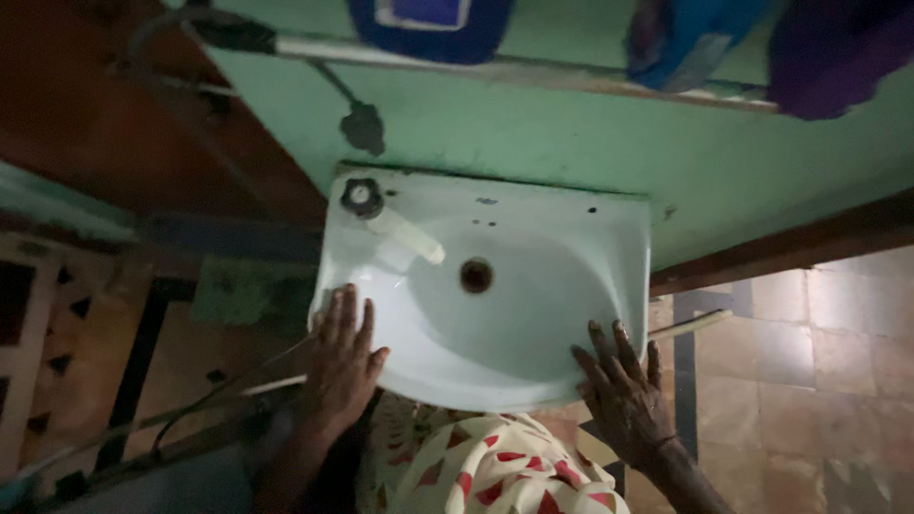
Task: The person repeatedly washes their hands at a wall-mounted sink. They turn the tap on and off multiple times, rub their hands together under the water, and rinse the sink basin. The person wears a patterned dress and a bracelet.
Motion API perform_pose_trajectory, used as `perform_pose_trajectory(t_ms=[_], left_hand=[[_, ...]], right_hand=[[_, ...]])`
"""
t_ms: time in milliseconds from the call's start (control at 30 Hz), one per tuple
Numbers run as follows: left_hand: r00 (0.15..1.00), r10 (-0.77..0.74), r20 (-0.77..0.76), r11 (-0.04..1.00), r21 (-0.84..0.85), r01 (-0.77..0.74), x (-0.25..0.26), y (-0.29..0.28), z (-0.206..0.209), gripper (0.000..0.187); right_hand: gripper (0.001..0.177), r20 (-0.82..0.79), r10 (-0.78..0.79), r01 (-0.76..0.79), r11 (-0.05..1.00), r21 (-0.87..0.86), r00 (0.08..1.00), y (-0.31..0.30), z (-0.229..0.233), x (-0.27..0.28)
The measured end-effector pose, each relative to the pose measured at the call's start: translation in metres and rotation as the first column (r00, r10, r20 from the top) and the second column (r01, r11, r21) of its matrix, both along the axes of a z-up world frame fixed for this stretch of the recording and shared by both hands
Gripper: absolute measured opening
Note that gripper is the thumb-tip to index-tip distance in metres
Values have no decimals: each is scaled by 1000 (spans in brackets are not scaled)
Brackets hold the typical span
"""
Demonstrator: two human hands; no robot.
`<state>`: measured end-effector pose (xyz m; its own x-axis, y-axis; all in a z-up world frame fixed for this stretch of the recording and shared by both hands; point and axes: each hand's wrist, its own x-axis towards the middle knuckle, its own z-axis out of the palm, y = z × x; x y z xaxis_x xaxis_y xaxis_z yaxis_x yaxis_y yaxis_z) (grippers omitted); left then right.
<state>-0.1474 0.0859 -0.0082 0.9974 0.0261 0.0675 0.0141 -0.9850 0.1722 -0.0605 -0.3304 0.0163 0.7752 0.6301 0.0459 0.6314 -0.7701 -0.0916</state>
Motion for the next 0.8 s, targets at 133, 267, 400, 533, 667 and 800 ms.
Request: perform_pose_trajectory(t_ms=[133, 267, 400, 533, 667, 800], left_hand=[[992, -93, -90, 995, -37, 90, 4, -24, -38, 61], [932, -331, 148, 936, -71, 344, 7, -83, -94, 41], [903, -284, 322, 945, -68, 321, 0, -55, -77, 37], [975, -162, 150, 984, 96, 149, 7, 25, -37, 34], [995, -99, 11, 994, 42, 98, 5, 9, -76, 37], [986, -163, -36, 976, -149, 156, -6, -58, -119, 29]], right_hand=[[49, -77, 397, -382, 911, 156, 915, 33, -15, 6], [43, -427, 471, -561, 821, -108, 772, 124, -23, 6], [62, -502, 494, -436, 868, 238, 710, 113, -15, 7], [57, -299, 560, -529, 828, 186, 772, 38, -23, 38], [51, -209, 514, -528, 849, -15, 832, 21, -25, 35], [56, -517, 327, -430, 898, -91, 791, 71, -33, 14]])
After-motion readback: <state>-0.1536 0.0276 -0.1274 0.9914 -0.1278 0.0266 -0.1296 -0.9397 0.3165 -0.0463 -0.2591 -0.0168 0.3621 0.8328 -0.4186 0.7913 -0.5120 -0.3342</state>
